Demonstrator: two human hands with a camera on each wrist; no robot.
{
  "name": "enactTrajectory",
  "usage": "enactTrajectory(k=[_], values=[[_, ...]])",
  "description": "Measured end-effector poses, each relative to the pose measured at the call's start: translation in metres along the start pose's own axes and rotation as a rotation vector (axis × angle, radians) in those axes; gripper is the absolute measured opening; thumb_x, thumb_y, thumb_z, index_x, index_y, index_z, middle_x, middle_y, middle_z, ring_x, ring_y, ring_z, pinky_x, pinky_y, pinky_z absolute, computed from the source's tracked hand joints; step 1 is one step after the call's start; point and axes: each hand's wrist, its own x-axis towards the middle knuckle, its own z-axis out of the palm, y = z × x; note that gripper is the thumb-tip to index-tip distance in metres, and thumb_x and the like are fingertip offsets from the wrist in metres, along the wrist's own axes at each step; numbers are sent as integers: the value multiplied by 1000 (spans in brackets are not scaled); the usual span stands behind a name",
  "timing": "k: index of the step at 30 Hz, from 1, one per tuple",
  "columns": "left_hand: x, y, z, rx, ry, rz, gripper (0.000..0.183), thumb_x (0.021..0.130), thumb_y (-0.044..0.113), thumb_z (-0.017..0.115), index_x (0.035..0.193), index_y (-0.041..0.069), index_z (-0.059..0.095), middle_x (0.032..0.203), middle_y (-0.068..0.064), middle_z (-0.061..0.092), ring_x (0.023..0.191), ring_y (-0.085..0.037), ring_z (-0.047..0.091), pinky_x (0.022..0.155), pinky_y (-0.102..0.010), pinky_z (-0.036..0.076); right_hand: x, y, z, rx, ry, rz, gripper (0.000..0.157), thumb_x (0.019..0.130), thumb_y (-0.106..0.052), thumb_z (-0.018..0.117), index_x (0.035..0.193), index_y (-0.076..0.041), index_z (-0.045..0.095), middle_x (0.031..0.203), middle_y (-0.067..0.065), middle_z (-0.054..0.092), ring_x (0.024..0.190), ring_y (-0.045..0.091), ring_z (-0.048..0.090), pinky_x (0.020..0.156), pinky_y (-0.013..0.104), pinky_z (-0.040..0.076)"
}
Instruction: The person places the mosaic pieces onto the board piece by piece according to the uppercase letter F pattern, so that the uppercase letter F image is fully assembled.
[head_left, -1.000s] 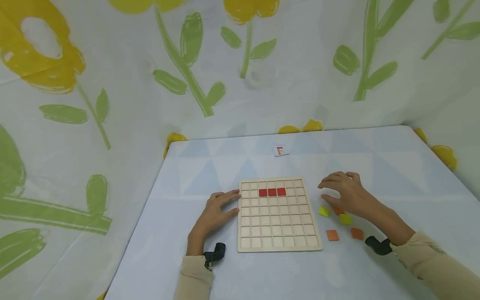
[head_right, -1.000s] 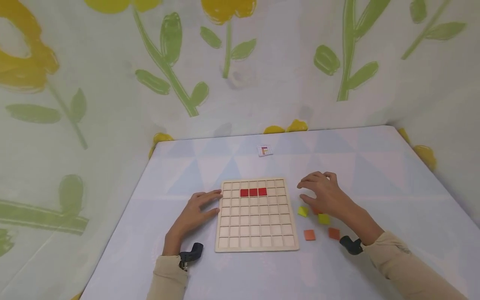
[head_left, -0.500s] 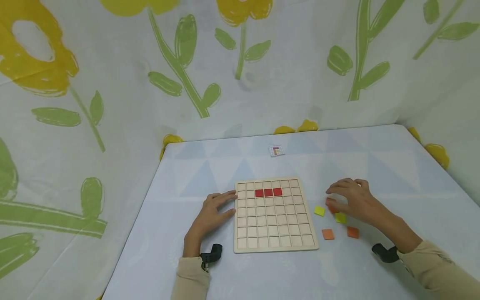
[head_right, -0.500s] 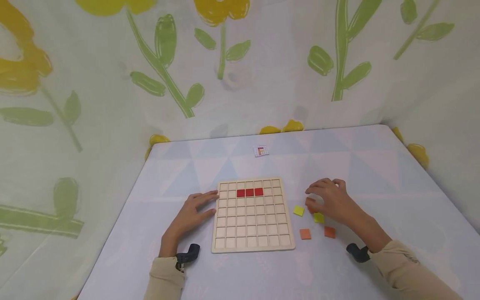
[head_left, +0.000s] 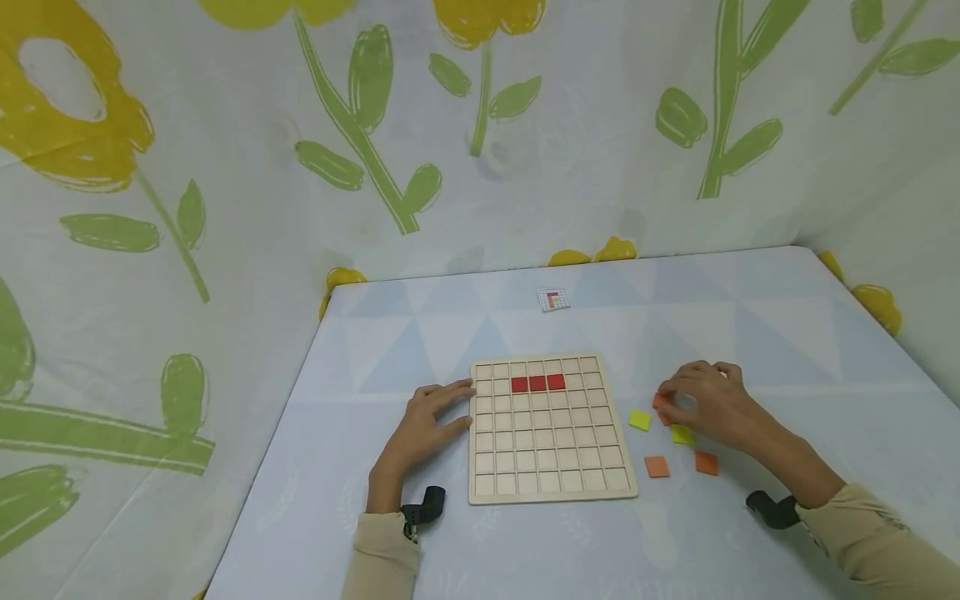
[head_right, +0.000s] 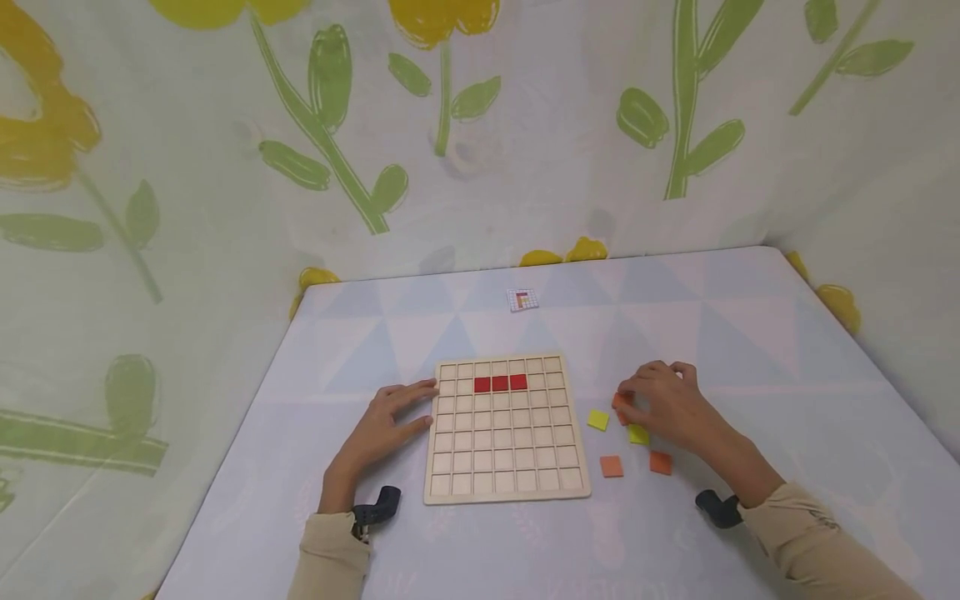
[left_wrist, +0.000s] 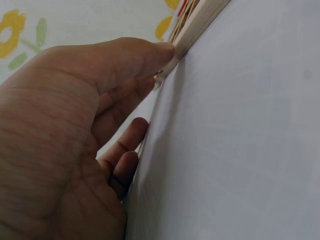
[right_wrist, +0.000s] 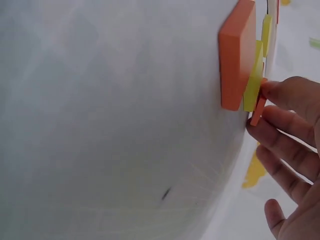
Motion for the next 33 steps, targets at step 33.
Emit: enactTrajectory(k=[33], values=[[0, 0, 0, -9, 16, 25, 45, 92, 30, 73, 136, 24, 65, 148, 16, 50, 133, -28, 38, 106, -57, 31, 32, -26, -3, 25, 86, -149, 25, 72, -8, 89, 92, -14, 76, 96, -3, 67, 102, 27, 57, 89, 64, 30]])
